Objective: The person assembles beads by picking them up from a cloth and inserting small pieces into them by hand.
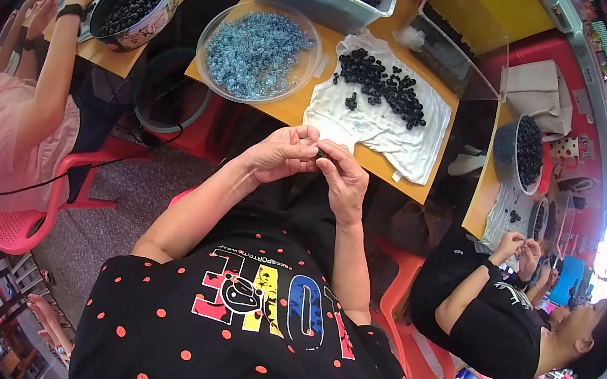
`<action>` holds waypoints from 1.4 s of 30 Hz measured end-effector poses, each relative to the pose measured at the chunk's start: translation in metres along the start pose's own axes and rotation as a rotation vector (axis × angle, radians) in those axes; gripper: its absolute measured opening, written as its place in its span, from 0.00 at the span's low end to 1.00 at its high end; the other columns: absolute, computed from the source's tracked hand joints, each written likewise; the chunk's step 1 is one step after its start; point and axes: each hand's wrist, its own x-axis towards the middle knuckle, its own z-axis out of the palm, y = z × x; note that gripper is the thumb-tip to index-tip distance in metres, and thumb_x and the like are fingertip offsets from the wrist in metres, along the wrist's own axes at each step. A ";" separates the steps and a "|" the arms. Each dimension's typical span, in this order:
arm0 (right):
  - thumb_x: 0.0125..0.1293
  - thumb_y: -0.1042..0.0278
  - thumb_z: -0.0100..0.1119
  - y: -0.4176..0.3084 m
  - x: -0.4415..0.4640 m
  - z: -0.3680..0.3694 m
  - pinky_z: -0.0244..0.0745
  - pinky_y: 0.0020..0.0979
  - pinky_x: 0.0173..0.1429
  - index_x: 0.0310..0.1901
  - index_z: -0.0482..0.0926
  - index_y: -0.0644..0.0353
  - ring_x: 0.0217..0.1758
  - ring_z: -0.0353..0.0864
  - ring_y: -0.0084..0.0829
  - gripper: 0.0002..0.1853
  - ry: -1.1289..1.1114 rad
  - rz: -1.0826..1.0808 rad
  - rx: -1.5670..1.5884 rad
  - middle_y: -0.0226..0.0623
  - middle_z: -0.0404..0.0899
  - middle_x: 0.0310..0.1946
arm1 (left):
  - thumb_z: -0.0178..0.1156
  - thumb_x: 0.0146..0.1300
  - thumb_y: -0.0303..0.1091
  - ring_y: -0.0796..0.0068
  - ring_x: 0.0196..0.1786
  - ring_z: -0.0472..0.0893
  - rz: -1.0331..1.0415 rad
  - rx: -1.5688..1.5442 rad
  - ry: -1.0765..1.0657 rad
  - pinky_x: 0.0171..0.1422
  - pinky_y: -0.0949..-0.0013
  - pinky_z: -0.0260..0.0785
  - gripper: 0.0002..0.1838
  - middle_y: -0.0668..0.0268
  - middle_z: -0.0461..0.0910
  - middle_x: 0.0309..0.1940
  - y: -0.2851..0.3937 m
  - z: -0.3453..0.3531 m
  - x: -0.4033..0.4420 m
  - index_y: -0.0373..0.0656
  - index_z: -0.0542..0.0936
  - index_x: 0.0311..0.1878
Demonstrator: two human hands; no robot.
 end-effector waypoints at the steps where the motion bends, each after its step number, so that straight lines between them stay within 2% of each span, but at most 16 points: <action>1: 0.62 0.75 0.63 0.001 -0.001 0.001 0.73 0.24 0.52 0.48 0.81 0.67 0.47 0.78 0.26 0.13 0.000 0.003 0.001 0.38 0.82 0.46 | 0.65 0.61 0.27 0.77 0.42 0.80 -0.002 0.003 -0.010 0.49 0.73 0.75 0.12 0.68 0.78 0.40 0.000 -0.001 0.000 0.45 0.71 0.42; 14: 0.64 0.76 0.61 0.005 -0.011 0.014 0.73 0.24 0.52 0.47 0.81 0.67 0.46 0.78 0.26 0.10 0.099 0.025 -0.080 0.37 0.82 0.44 | 0.66 0.60 0.26 0.79 0.42 0.79 -0.035 -0.006 0.086 0.52 0.72 0.74 0.12 0.71 0.76 0.37 -0.008 -0.012 -0.007 0.45 0.70 0.37; 17: 0.65 0.76 0.61 0.013 -0.012 0.015 0.72 0.24 0.52 0.47 0.81 0.66 0.45 0.78 0.26 0.10 0.122 0.061 -0.022 0.37 0.82 0.44 | 0.65 0.61 0.27 0.80 0.42 0.79 -0.031 -0.010 0.091 0.53 0.72 0.74 0.10 0.71 0.76 0.38 -0.012 -0.016 -0.007 0.45 0.72 0.38; 19: 0.65 0.76 0.61 0.015 -0.012 0.016 0.72 0.23 0.51 0.47 0.81 0.66 0.45 0.78 0.25 0.10 0.139 0.070 0.050 0.36 0.82 0.44 | 0.64 0.62 0.29 0.80 0.43 0.79 -0.013 -0.041 0.187 0.53 0.72 0.74 0.10 0.71 0.77 0.40 -0.016 -0.014 -0.005 0.44 0.74 0.44; 21: 0.66 0.76 0.60 0.014 -0.012 0.016 0.70 0.23 0.55 0.49 0.79 0.68 0.49 0.77 0.24 0.11 0.238 0.180 0.326 0.36 0.80 0.46 | 0.64 0.63 0.30 0.80 0.44 0.79 -0.013 -0.044 0.214 0.53 0.72 0.74 0.12 0.70 0.78 0.42 -0.015 -0.008 -0.003 0.43 0.74 0.47; 22: 0.66 0.76 0.60 0.014 -0.011 0.016 0.70 0.23 0.55 0.49 0.79 0.68 0.49 0.77 0.24 0.11 0.239 0.179 0.326 0.36 0.80 0.46 | 0.63 0.64 0.31 0.80 0.45 0.79 -0.017 -0.051 0.242 0.53 0.72 0.74 0.13 0.69 0.78 0.44 -0.015 -0.003 -0.001 0.43 0.75 0.50; 23: 0.64 0.76 0.63 0.014 -0.010 0.014 0.72 0.23 0.51 0.46 0.81 0.66 0.47 0.78 0.24 0.09 0.276 0.064 0.097 0.35 0.81 0.44 | 0.63 0.64 0.28 0.79 0.40 0.80 0.004 -0.088 0.307 0.49 0.73 0.76 0.07 0.69 0.80 0.39 -0.015 0.003 0.000 0.43 0.78 0.43; 25: 0.59 0.78 0.66 0.007 -0.008 0.012 0.74 0.25 0.46 0.41 0.82 0.64 0.43 0.81 0.25 0.08 0.320 -0.088 -0.297 0.36 0.83 0.39 | 0.63 0.63 0.28 0.79 0.40 0.80 0.028 -0.080 0.323 0.49 0.73 0.76 0.07 0.69 0.81 0.39 -0.016 0.008 0.000 0.42 0.79 0.44; 26: 0.59 0.78 0.66 0.002 -0.006 0.012 0.74 0.25 0.46 0.41 0.82 0.64 0.43 0.81 0.25 0.08 0.319 -0.088 -0.296 0.36 0.83 0.39 | 0.64 0.63 0.28 0.79 0.40 0.80 0.048 -0.070 0.340 0.50 0.73 0.76 0.08 0.68 0.82 0.39 -0.017 0.009 0.000 0.41 0.80 0.45; 28: 0.58 0.78 0.66 -0.004 -0.005 0.012 0.76 0.27 0.45 0.40 0.82 0.65 0.41 0.82 0.28 0.08 0.349 -0.221 -0.577 0.38 0.83 0.37 | 0.64 0.63 0.28 0.79 0.40 0.81 0.069 -0.057 0.344 0.49 0.73 0.76 0.08 0.68 0.82 0.38 -0.020 0.008 0.002 0.40 0.81 0.45; 35: 0.57 0.79 0.66 -0.015 -0.007 0.006 0.77 0.29 0.44 0.39 0.82 0.65 0.40 0.82 0.35 0.08 0.352 -0.074 -0.494 0.40 0.83 0.37 | 0.62 0.64 0.27 0.78 0.41 0.81 0.090 -0.045 0.364 0.51 0.73 0.76 0.09 0.67 0.82 0.39 -0.025 0.004 0.001 0.39 0.81 0.47; 37: 0.56 0.79 0.66 -0.015 -0.007 0.005 0.76 0.31 0.43 0.39 0.82 0.64 0.39 0.82 0.37 0.08 0.276 -0.173 -0.667 0.40 0.82 0.36 | 0.62 0.64 0.26 0.77 0.41 0.81 0.097 -0.031 0.363 0.51 0.73 0.76 0.09 0.66 0.82 0.39 -0.025 0.005 0.001 0.39 0.81 0.47; 42: 0.55 0.78 0.66 -0.013 -0.006 0.005 0.74 0.33 0.44 0.38 0.82 0.64 0.38 0.80 0.38 0.08 0.240 -0.280 -0.779 0.39 0.82 0.34 | 0.63 0.63 0.25 0.77 0.42 0.81 0.149 0.050 0.365 0.50 0.73 0.76 0.09 0.64 0.83 0.40 -0.024 0.006 0.001 0.37 0.81 0.46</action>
